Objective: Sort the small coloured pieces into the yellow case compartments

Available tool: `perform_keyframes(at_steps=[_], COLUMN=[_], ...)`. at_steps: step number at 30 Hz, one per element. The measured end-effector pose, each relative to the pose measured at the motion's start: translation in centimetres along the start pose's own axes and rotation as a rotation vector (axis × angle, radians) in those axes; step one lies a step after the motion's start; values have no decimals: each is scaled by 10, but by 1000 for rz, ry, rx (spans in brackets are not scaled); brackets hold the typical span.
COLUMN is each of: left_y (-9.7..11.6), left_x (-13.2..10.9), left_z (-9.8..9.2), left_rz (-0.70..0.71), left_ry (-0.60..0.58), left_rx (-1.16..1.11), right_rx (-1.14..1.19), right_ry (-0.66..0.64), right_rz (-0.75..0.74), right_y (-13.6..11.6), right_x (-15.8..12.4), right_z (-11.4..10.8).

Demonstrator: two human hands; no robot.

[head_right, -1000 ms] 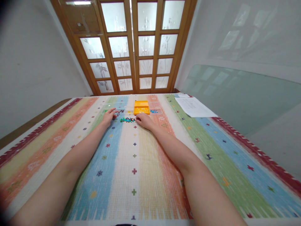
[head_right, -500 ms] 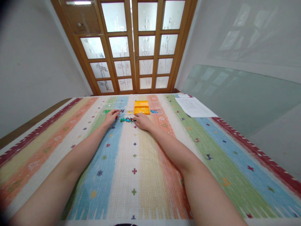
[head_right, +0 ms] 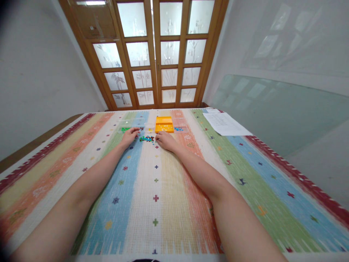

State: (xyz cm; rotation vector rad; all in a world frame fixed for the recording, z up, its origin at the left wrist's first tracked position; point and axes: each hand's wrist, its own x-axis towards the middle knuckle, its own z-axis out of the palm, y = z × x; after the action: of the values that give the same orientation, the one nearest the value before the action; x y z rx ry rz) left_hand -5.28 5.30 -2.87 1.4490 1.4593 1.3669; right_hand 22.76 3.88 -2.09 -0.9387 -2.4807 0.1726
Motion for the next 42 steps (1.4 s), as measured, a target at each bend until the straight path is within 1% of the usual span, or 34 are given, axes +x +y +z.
perform_keyframes(at_steps=[4, 9, 16, 24, 26, 30, 33, 37, 40, 42], left_y=[-6, -16, -22, -17, -14, -6, -2, -2, -2, -1], left_x=[2, 7, 10, 7, 5, 1, -2, -2, -2, -3], left_z=[-1, -4, -3, -2, -2, 0, 1, 3, 4, 4], left_rz=[90, 174, 209, 217, 219, 236, 237, 233, 228, 226], left_ry=[-52, -119, -138, -154, -159, -178, -204, -231, -237, -240], left_rx=[125, 264, 325, 368, 378, 414, 442, 456, 454, 453], right_rx=[8, -1, -5, 47, 98, 275, 413, 502, 546, 573], right_ry=[11, -19, -9, 31, 78, 254, 381, 510, 581, 603], right_rz=[27, 68, 38, 37, 79, 263, 367, 455, 518, 546], right_y=[5, 15, 17, 17, 16, 21, 36, 61, 76, 83], right_x=[-1, -1, -1, 0, 1, 3, 3, 3, 5, 6], right_z=[-1, -2, 0, 3, 3, 3, 3, 5, 9, 13])
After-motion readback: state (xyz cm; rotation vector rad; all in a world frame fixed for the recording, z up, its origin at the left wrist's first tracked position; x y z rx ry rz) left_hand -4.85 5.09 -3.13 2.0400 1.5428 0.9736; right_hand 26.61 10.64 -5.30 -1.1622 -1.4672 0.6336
